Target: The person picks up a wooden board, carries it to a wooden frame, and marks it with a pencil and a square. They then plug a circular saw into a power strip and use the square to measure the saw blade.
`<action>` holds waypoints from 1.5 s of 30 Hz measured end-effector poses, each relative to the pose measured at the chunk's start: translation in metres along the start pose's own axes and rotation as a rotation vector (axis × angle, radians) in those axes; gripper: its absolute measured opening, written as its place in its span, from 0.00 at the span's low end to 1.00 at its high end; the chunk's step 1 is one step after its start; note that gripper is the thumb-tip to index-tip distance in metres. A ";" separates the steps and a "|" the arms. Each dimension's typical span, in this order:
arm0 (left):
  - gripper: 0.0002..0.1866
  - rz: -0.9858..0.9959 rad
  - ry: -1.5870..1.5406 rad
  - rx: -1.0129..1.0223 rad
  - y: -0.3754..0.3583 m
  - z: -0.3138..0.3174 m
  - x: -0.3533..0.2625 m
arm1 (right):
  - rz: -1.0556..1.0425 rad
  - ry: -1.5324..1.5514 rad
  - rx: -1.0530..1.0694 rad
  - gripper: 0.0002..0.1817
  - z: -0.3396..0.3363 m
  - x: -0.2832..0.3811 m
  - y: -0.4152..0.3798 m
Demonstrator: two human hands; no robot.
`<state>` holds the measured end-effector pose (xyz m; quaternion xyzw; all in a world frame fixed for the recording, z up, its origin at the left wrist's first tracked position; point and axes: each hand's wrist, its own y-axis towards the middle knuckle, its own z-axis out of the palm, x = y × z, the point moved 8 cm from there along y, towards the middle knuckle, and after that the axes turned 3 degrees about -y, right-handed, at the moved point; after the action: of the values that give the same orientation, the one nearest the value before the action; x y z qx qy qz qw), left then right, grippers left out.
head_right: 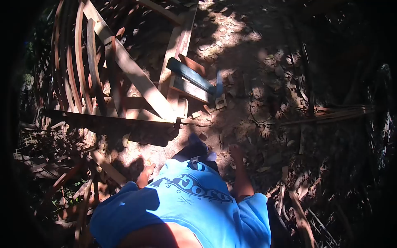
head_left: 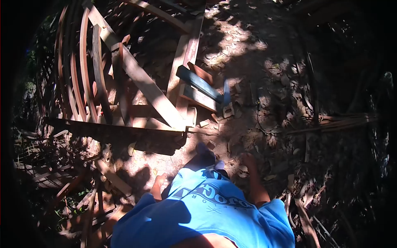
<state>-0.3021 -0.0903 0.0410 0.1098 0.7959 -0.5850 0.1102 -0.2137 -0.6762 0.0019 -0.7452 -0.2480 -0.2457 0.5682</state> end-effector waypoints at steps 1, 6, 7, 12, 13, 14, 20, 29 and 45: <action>0.25 -0.005 0.004 0.016 0.006 0.009 -0.004 | -0.012 -0.005 0.025 0.15 0.008 0.008 0.003; 0.26 0.169 0.005 0.138 0.011 0.083 -0.109 | 0.076 -0.273 0.116 0.19 0.022 0.034 0.001; 0.26 0.224 -0.009 0.158 0.003 0.095 -0.142 | 0.126 -0.362 0.150 0.19 0.022 0.027 0.007; 0.32 0.429 -0.052 0.220 -0.009 0.103 -0.253 | 0.026 -0.654 0.102 0.16 0.031 0.065 0.044; 0.36 0.458 -0.050 0.236 -0.006 0.101 -0.265 | -0.126 -0.777 0.093 0.16 0.039 0.088 0.052; 0.36 0.429 -0.099 0.218 -0.004 0.094 -0.271 | -0.277 -0.894 0.084 0.15 0.049 0.115 0.055; 0.32 0.291 -0.297 -0.092 0.068 0.017 -0.191 | -0.386 -0.533 0.212 0.15 0.102 0.232 0.128; 0.30 -0.272 -0.460 -0.249 -0.037 0.047 -0.070 | -0.417 -0.758 0.413 0.20 0.206 0.267 0.344; 0.20 -0.256 -0.341 -0.051 -0.058 0.218 -0.131 | -0.819 -1.025 0.146 0.20 0.388 0.567 0.495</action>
<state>-0.1843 -0.3209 0.0698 -0.0956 0.7879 -0.5839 0.1709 0.5692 -0.3641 -0.0798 -0.5728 -0.7665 -0.0385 0.2878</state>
